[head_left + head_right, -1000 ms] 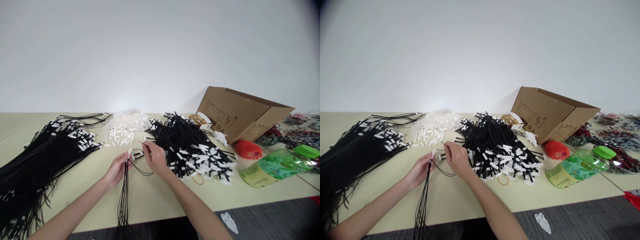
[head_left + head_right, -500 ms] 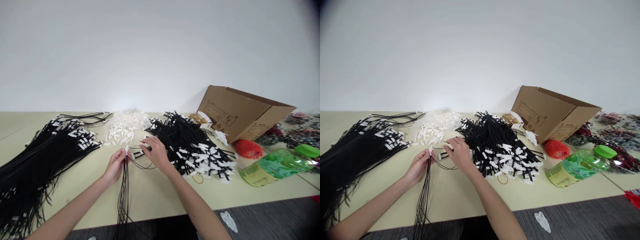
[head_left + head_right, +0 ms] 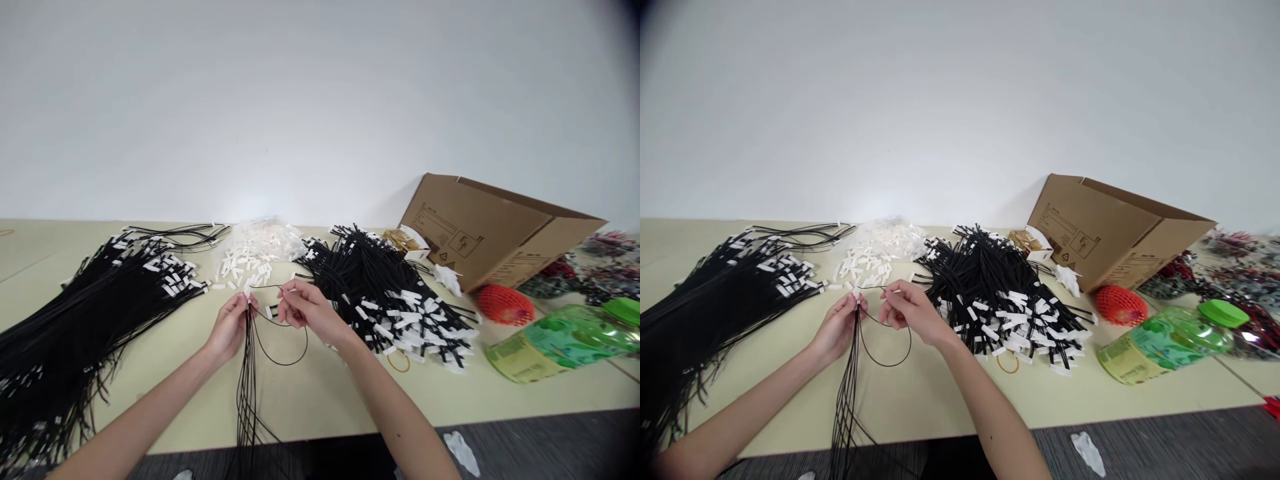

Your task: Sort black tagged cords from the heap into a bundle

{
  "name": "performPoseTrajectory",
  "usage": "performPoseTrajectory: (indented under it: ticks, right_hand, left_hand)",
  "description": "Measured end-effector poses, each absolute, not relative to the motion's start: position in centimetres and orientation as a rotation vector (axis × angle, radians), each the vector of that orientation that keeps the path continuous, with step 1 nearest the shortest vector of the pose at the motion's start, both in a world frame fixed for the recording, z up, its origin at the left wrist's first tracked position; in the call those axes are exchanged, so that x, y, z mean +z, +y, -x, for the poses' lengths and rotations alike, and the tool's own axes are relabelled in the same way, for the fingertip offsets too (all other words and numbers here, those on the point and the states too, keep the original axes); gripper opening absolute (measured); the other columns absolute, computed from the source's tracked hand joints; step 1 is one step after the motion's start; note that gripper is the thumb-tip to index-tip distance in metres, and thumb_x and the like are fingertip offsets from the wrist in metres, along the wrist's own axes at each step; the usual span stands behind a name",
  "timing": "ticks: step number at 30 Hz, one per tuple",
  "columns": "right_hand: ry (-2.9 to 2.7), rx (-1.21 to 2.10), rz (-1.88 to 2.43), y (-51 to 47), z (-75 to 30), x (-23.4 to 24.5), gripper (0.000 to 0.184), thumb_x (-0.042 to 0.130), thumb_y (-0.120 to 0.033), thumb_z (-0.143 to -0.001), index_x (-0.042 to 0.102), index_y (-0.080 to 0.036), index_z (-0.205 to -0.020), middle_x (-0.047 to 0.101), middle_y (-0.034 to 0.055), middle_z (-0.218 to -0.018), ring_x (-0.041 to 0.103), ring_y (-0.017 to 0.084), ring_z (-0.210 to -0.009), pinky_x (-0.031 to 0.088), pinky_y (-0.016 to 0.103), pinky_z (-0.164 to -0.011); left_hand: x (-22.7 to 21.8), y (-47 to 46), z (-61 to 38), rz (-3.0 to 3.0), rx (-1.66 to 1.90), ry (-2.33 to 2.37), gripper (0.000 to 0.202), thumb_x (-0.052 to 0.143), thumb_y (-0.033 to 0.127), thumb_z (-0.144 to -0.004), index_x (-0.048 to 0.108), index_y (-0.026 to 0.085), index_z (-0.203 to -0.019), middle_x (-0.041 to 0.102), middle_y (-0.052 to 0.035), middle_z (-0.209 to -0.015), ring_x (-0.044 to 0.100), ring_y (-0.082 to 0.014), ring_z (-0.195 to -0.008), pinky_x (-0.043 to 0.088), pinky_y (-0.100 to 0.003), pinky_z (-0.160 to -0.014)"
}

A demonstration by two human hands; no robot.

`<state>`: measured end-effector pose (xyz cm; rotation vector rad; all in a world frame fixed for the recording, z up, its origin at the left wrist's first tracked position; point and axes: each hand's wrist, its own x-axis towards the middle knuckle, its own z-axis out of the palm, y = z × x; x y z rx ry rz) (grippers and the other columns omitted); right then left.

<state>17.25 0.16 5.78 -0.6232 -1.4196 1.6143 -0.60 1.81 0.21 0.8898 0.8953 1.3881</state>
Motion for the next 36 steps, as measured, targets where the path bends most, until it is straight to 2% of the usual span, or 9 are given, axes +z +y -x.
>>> performPoseTrajectory:
  ticks: [4,7,10,14,19,26,36]
  right_hand:
    - [-1.618,1.373,0.734,0.2,-16.8,5.2,0.019,0.047,-0.035,-0.084,0.052,-0.017,-0.08,0.057,-0.0013,-0.063,0.04,0.005,-0.045,0.033,0.018,-0.044]
    - [-1.747,0.865,0.844,0.4,-16.7,4.7,0.016,0.047,-0.03,-0.084,0.056,-0.017,-0.081,0.056,0.0004,-0.067,0.046,0.008,-0.054,0.038,0.02,-0.052]
    - [-1.843,0.251,0.897,0.7,-16.8,4.2,0.016,0.045,-0.024,-0.086,0.06,-0.017,-0.086,0.056,0.0051,-0.081,0.051,0.011,-0.069,0.042,0.022,-0.062]
    - [-1.97,-0.197,0.907,0.7,-16.5,3.3,0.018,0.045,-0.022,-0.087,0.06,-0.019,-0.096,0.059,0.0065,-0.094,0.052,0.014,-0.08,0.043,0.024,-0.067]
    - [-1.992,-0.329,0.947,0.6,-15.6,2.6,0.015,0.048,-0.023,-0.087,0.061,-0.018,-0.09,0.061,0.0033,-0.083,0.049,0.015,-0.077,0.042,0.025,-0.068]
    - [-2.023,-0.359,0.947,0.7,-15.0,1.8,0.019,0.045,-0.021,-0.087,0.06,-0.017,-0.077,0.056,0.002,-0.069,0.045,0.014,-0.068,0.039,0.027,-0.065]
    - [-2.069,-0.363,0.906,0.2,-15.0,1.8,0.022,0.043,-0.016,-0.086,0.056,-0.017,-0.069,0.053,0.002,-0.065,0.043,0.014,-0.068,0.036,0.026,-0.062]
  left_hand:
    - [0.2,1.8,0.7,-0.866,1.367,0.892,0.023,0.065,0.037,-0.069,0.06,0.015,-0.07,0.054,-0.0001,-0.065,0.047,-0.0103,-0.061,0.039,-0.02,-0.058]
    - [0.2,1.8,0.7,-0.853,1.36,0.891,0.022,0.065,0.036,-0.069,0.06,0.015,-0.071,0.054,-0.0002,-0.066,0.047,-0.0103,-0.061,0.038,-0.02,-0.056]
    - [0.1,1.6,0.5,-0.878,1.337,0.886,0.023,0.064,0.037,-0.07,0.06,0.015,-0.07,0.054,-0.0003,-0.066,0.045,-0.0097,-0.059,0.038,-0.02,-0.055]
    - [0.2,1.3,0.1,-0.956,1.3,0.888,0.025,0.063,0.039,-0.071,0.059,0.015,-0.065,0.055,-0.0006,-0.065,0.045,-0.0099,-0.059,0.037,-0.02,-0.056]
    - [0.2,1.0,-0.2,-1.063,1.283,0.902,0.027,0.061,0.04,-0.072,0.058,0.015,-0.063,0.055,-0.0002,-0.063,0.044,-0.0108,-0.058,0.035,-0.022,-0.056]
    - [0.0,0.7,-0.5,-1.139,1.32,0.961,0.027,0.061,0.04,-0.072,0.059,0.015,-0.063,0.055,0.0001,-0.06,0.044,-0.0111,-0.055,0.034,-0.023,-0.054]
    - [0.5,1.3,0.3,-0.934,1.399,0.994,0.025,0.067,0.038,-0.067,0.06,0.015,-0.061,0.053,0.0007,-0.06,0.044,-0.0099,-0.055,0.035,-0.021,-0.052]
